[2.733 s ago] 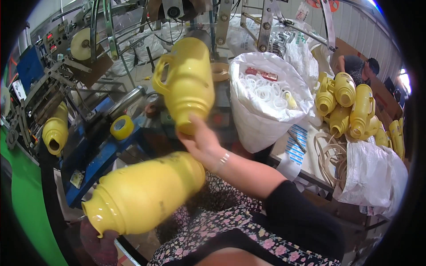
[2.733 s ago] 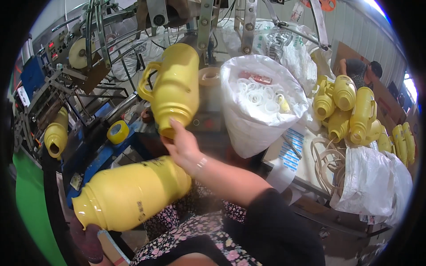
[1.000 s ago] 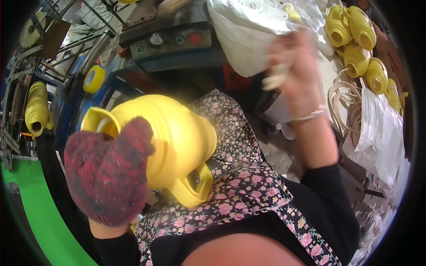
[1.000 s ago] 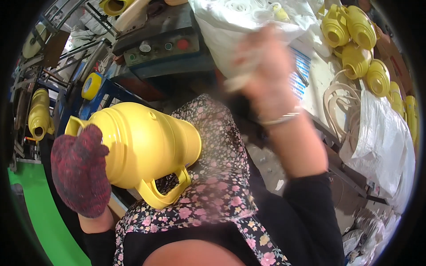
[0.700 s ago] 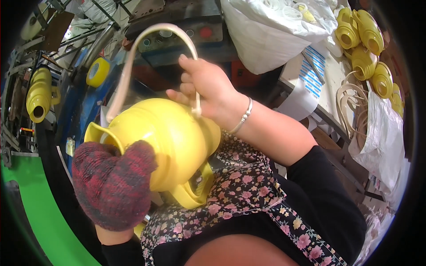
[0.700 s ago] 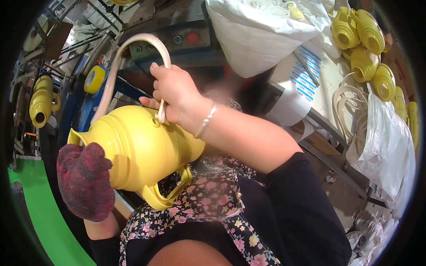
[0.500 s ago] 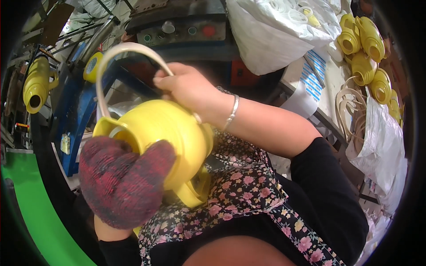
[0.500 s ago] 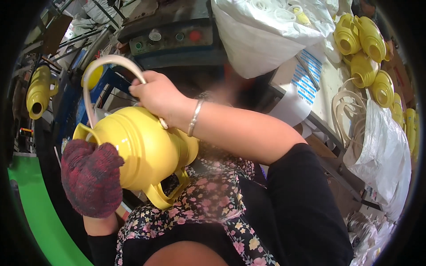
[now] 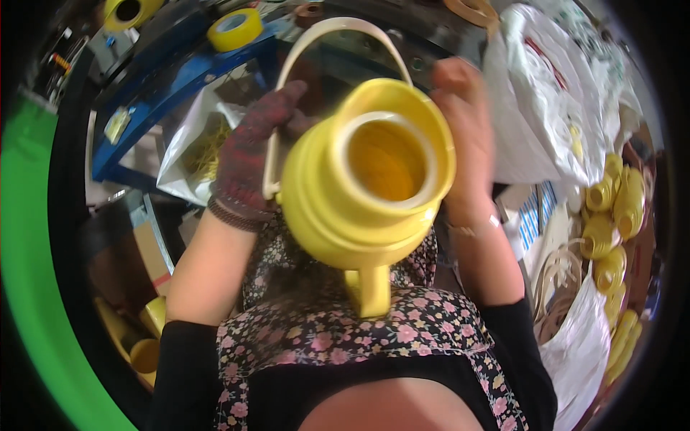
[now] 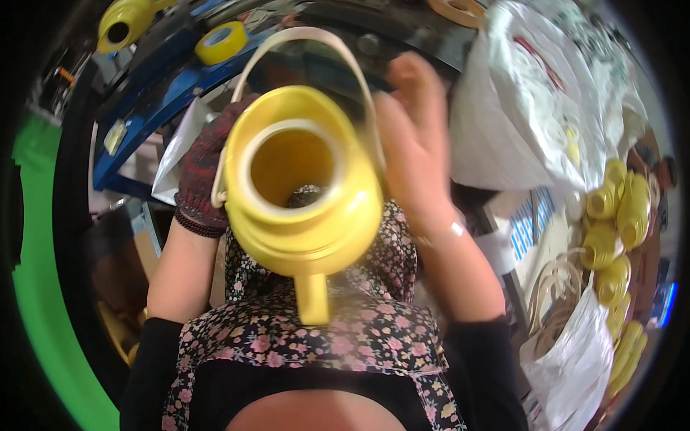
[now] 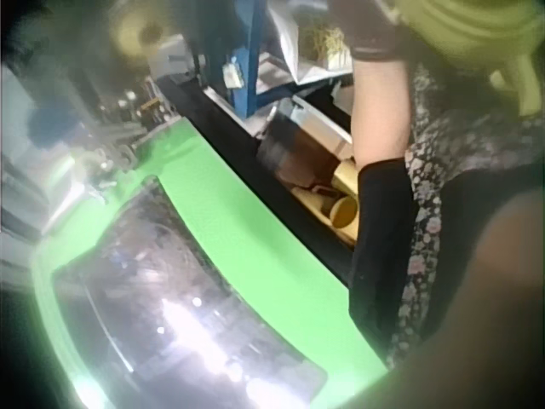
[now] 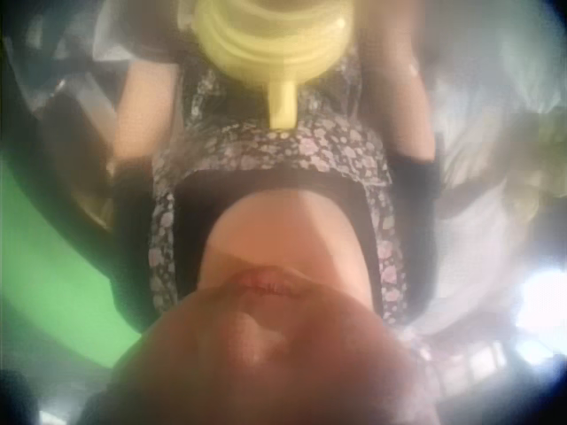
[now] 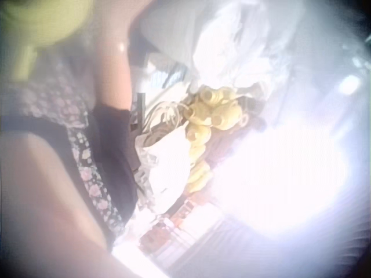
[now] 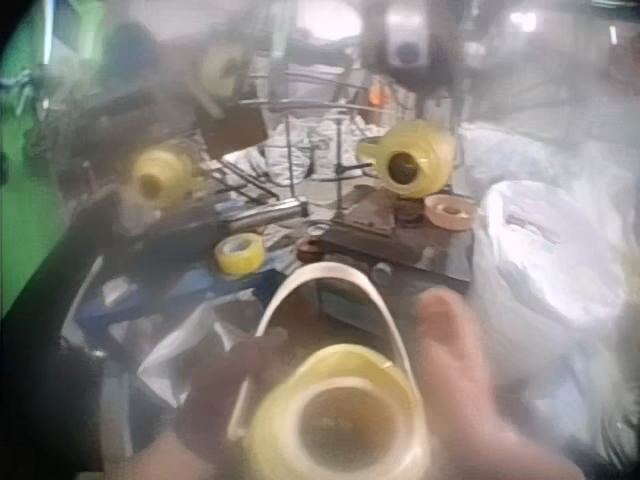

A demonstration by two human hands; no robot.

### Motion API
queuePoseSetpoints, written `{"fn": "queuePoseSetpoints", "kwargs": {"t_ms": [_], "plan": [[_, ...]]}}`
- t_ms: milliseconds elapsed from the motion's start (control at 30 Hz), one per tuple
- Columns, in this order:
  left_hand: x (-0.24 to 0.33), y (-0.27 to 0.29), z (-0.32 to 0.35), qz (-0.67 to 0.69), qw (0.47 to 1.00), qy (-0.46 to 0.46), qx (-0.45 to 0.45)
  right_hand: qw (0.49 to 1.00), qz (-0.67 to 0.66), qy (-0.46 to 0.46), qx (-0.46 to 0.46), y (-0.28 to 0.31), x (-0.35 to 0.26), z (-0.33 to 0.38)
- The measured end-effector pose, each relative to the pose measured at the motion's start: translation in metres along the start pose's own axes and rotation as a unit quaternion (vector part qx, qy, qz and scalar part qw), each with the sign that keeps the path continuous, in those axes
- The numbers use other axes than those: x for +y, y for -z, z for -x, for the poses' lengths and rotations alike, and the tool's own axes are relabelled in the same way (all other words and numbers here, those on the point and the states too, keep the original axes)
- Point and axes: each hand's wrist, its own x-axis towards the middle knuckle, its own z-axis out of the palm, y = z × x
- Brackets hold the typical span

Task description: The person assembles yellow thermal bottles by inserting white rings into the openings, attaching white handles, and placing the assembled units onto a machinery rack.

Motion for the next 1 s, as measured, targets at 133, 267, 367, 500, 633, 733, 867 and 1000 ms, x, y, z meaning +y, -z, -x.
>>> {"fn": "queuePoseSetpoints", "kwargs": {"t_ms": [133, 267, 367, 500, 633, 733, 867, 1000], "plan": [[0.000, -0.008, -0.002, 0.003, 0.998, 0.034, 0.042, 0.950, -0.285, -0.113, -0.056, 0.012, -0.081, 0.003], [-0.003, -0.008, 0.005, -0.122, 0.987, -0.065, 0.076, 0.937, -0.305, -0.165, -0.051, 0.010, -0.089, -0.001], [0.001, -0.017, 0.006, -0.088, 0.995, -0.008, 0.050, 0.942, -0.315, -0.073, -0.090, 0.008, -0.080, 0.003], [-0.001, -0.028, 0.011, -0.501, 0.819, -0.264, 0.096, 0.941, -0.313, -0.097, -0.081, 0.010, -0.085, 0.009], [-0.004, -0.053, 0.013, -0.491, 0.778, -0.383, 0.079, 0.931, -0.335, -0.140, -0.043, 0.012, -0.091, 0.006], [0.000, -0.033, -0.003, -0.799, 0.497, -0.338, -0.019, 0.932, -0.322, -0.159, -0.039, 0.023, -0.080, 0.005], [-0.024, 0.028, -0.016, -0.787, 0.596, -0.087, -0.135, 0.910, -0.364, -0.186, 0.073, 0.070, -0.064, 0.020], [-0.053, 0.029, 0.006, -0.336, 0.933, 0.102, -0.072, 0.756, -0.487, -0.200, 0.388, 0.183, 0.004, 0.098]]}}
